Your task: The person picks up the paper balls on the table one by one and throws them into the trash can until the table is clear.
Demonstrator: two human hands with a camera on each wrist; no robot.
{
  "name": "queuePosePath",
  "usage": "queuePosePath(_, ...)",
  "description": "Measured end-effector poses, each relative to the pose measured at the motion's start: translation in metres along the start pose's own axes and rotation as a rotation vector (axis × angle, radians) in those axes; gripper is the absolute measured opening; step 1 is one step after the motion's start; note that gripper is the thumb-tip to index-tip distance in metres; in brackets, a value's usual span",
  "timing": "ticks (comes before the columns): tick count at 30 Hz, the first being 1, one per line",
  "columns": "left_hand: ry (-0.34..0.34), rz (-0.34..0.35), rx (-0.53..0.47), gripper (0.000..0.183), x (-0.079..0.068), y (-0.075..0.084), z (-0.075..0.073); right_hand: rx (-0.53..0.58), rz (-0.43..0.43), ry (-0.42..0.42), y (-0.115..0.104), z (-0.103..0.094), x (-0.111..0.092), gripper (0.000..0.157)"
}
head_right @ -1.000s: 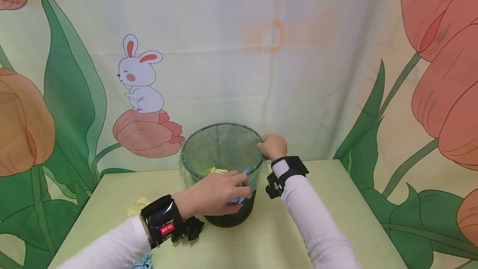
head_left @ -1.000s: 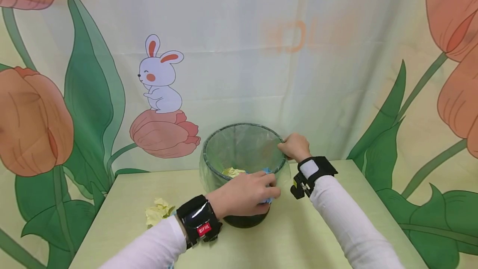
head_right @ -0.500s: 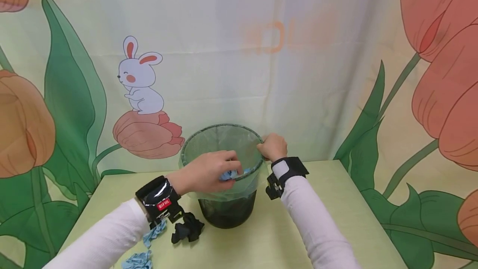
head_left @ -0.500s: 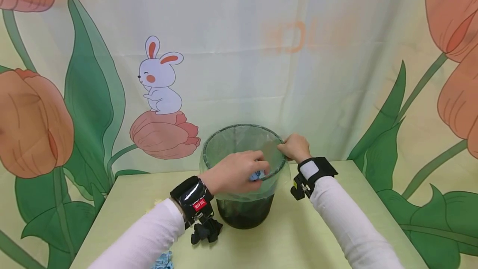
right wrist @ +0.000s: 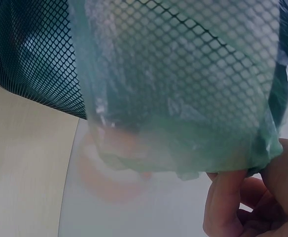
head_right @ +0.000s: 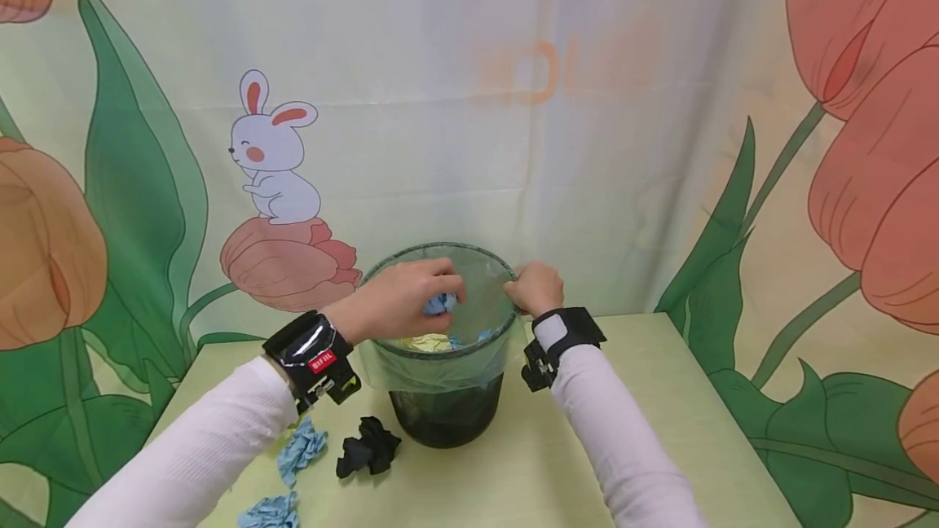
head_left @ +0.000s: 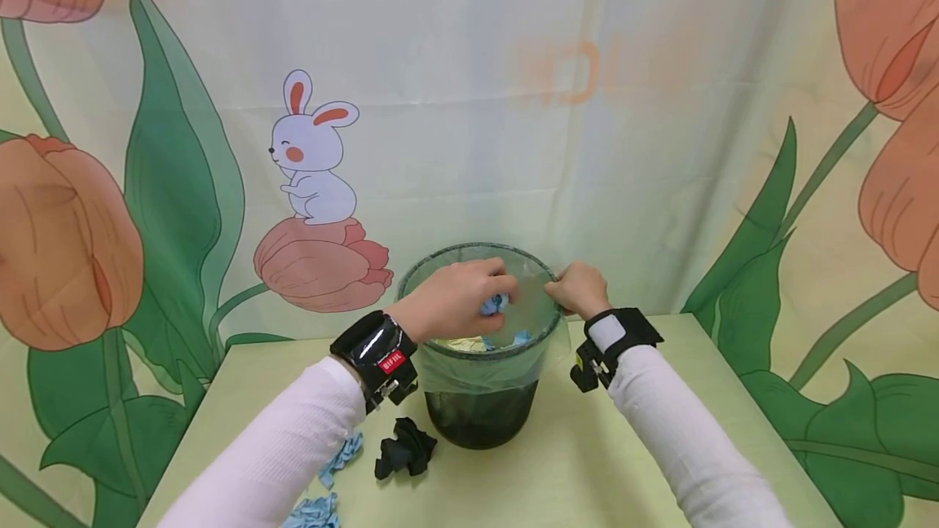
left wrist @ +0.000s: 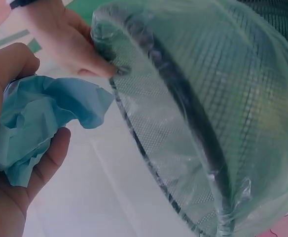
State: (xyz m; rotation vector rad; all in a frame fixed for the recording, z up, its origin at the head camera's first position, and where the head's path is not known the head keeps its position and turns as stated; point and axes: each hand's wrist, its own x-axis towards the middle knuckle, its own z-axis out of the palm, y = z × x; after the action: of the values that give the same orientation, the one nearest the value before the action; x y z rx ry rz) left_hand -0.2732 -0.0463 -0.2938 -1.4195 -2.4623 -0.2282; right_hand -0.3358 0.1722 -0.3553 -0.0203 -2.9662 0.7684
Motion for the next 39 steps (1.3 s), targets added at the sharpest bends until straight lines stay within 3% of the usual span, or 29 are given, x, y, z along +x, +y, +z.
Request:
queuePosePath(5,0.014,-0.025,0.004,0.013,0.005,-0.009,0.001,-0.006,-0.022,0.026,0.006,0.006,0.006,0.042)
queuePosePath(9,0.014,-0.057,0.005,0.011,0.008,-0.015,0.003,0.0,-0.006,0.006,-0.002,0.0,-0.003,0.044)
queuePosePath(20,-0.081,-0.194,-0.004,0.013,0.016,-0.028,0.011,-0.01,-0.025,0.007,-0.004,-0.002,-0.008,0.046)
queuePosePath(29,-0.12,-0.235,-0.02,0.014,0.022,-0.039,0.014,0.013,-0.019,-0.002,-0.003,-0.001,-0.006,0.046)
queuePosePath(39,-0.107,-0.27,-0.021,0.02,0.025,-0.042,0.015,0.015,-0.019,0.0,-0.002,-0.003,-0.007,0.046)
